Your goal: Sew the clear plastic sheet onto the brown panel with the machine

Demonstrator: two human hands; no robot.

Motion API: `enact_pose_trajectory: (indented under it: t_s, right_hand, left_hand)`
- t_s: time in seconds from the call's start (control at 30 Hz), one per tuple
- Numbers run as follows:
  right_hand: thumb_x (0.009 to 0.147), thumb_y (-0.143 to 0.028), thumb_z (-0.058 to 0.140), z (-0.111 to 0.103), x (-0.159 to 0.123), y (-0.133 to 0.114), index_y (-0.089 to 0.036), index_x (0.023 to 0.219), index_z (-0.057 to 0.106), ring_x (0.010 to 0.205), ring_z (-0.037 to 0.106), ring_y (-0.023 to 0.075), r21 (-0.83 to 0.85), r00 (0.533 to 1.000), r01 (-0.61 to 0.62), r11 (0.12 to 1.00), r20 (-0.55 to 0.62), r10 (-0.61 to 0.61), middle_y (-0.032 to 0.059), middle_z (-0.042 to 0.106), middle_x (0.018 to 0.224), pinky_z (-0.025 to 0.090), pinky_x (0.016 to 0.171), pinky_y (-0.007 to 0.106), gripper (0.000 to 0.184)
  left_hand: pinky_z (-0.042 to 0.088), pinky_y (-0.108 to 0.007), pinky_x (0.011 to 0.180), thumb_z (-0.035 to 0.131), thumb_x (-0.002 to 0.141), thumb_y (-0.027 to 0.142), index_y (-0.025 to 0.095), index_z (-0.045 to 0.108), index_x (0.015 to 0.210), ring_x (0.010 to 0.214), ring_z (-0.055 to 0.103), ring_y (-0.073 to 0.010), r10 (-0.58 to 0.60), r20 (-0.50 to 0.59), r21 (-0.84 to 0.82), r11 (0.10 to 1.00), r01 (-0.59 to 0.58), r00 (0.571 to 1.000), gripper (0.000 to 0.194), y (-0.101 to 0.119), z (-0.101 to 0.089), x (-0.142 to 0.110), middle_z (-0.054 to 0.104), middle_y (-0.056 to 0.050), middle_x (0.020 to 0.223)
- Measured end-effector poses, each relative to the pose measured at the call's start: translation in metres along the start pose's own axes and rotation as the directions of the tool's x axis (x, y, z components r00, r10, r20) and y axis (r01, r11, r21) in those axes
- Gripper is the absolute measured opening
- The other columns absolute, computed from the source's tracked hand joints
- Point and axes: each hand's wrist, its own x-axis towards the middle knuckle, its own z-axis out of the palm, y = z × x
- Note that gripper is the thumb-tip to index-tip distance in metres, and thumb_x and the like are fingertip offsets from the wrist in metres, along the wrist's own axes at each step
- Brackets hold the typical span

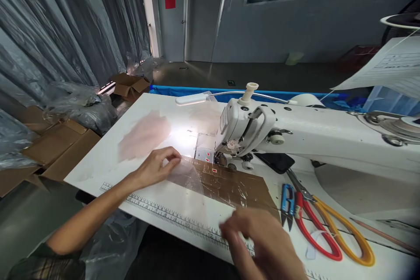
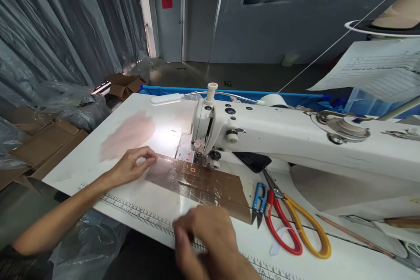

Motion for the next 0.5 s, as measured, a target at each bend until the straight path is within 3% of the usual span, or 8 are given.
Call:
enact_pose_trajectory:
  t_s: [0.07,0.13,0.2,0.23,0.3,0.37,0.43,0.5]
  right_hand:
    - [0.089,-0.021,0.052,0.008,0.015,0.012,-0.02,0.103,0.06,0.07,0.062,0.0147,0.082,0.988,-0.152,0.985,-0.011,0.154,0.0046,0.065,0.082,0.051,0.06,0.025,0.016]
    - [0.092,-0.033,0.05,0.014,0.024,0.019,-0.02,0.122,0.056,0.104,0.061,0.0206,0.241,0.96,-0.28,0.929,0.096,0.264,0.0118,0.062,0.115,0.054,0.08,0.032,0.033]
    - [0.092,-0.043,0.049,0.017,0.026,0.021,-0.021,0.135,0.047,0.117,0.054,0.0231,0.427,0.912,-0.398,0.812,0.28,0.3,0.0138,0.055,0.129,0.049,0.093,0.038,0.048]
    - [0.09,-0.046,0.052,0.017,0.024,0.021,-0.02,0.137,0.046,0.115,0.055,0.023,0.492,0.88,-0.454,0.743,0.38,0.286,0.0139,0.056,0.128,0.048,0.094,0.039,0.054]
    - [0.085,-0.049,0.06,0.016,0.019,0.022,-0.018,0.135,0.047,0.098,0.062,0.0202,0.529,0.776,-0.588,0.612,0.583,0.241,0.0122,0.063,0.114,0.051,0.087,0.037,0.061]
    - [0.079,-0.051,0.066,0.013,0.013,0.027,-0.016,0.132,0.048,0.075,0.062,0.0149,0.464,0.64,-0.726,0.508,0.727,0.25,0.0083,0.066,0.098,0.053,0.071,0.03,0.066]
    - [0.078,-0.051,0.067,0.009,0.011,0.04,-0.015,0.131,0.048,0.059,0.057,0.0103,0.355,0.514,-0.827,0.436,0.792,0.33,0.0042,0.066,0.086,0.048,0.056,0.024,0.067]
    - [0.079,-0.048,0.066,0.006,0.013,0.055,-0.015,0.127,0.052,0.056,0.056,0.0101,0.243,0.455,-0.854,0.459,0.776,0.436,0.002,0.065,0.079,0.045,0.053,0.023,0.06]
  left_hand:
    - [0.051,-0.024,0.069,0.046,0.094,0.024,0.016,0.063,0.091,0.075,0.063,-0.0135,0.097,0.156,-0.132,0.988,-0.077,0.983,0.019,0.026,0.013,-0.006,0.067,-0.003,0.083]
    - [0.053,-0.023,0.068,0.045,0.095,0.021,0.015,0.063,0.095,0.069,0.063,-0.011,0.19,0.398,-0.301,0.951,-0.068,0.897,0.019,0.051,0.026,-0.014,0.067,-0.003,0.082]
    - [0.053,-0.023,0.073,0.046,0.092,0.015,0.015,0.064,0.09,0.073,0.064,-0.0114,0.287,0.474,-0.381,0.919,-0.1,0.832,0.018,0.069,0.032,-0.02,0.069,-0.004,0.085]
    - [0.053,-0.023,0.072,0.047,0.091,0.014,0.015,0.065,0.089,0.072,0.064,-0.0108,0.289,0.479,-0.399,0.913,-0.087,0.829,0.018,0.073,0.032,-0.021,0.069,-0.005,0.089]
    - [0.052,-0.02,0.061,0.049,0.09,0.017,0.014,0.066,0.091,0.062,0.062,-0.0085,0.197,0.451,-0.39,0.921,-0.007,0.871,0.017,0.07,0.025,-0.02,0.069,-0.006,0.094]
    - [0.044,-0.017,0.043,0.05,0.091,0.025,0.015,0.066,0.097,0.048,0.056,-0.006,0.02,0.422,-0.335,0.933,0.135,0.906,0.02,0.057,0.015,-0.015,0.068,-0.004,0.086]
    - [0.036,-0.016,0.036,0.048,0.092,0.033,0.016,0.066,0.104,0.039,0.048,-0.0058,-0.129,0.389,-0.237,0.943,0.234,0.912,0.027,0.036,0.004,-0.007,0.064,0.0,0.069]
    - [0.04,-0.017,0.042,0.046,0.093,0.033,0.016,0.067,0.103,0.043,0.049,-0.0071,-0.154,0.242,-0.102,0.978,0.183,0.958,0.028,0.015,-0.002,0.002,0.063,0.001,0.064]
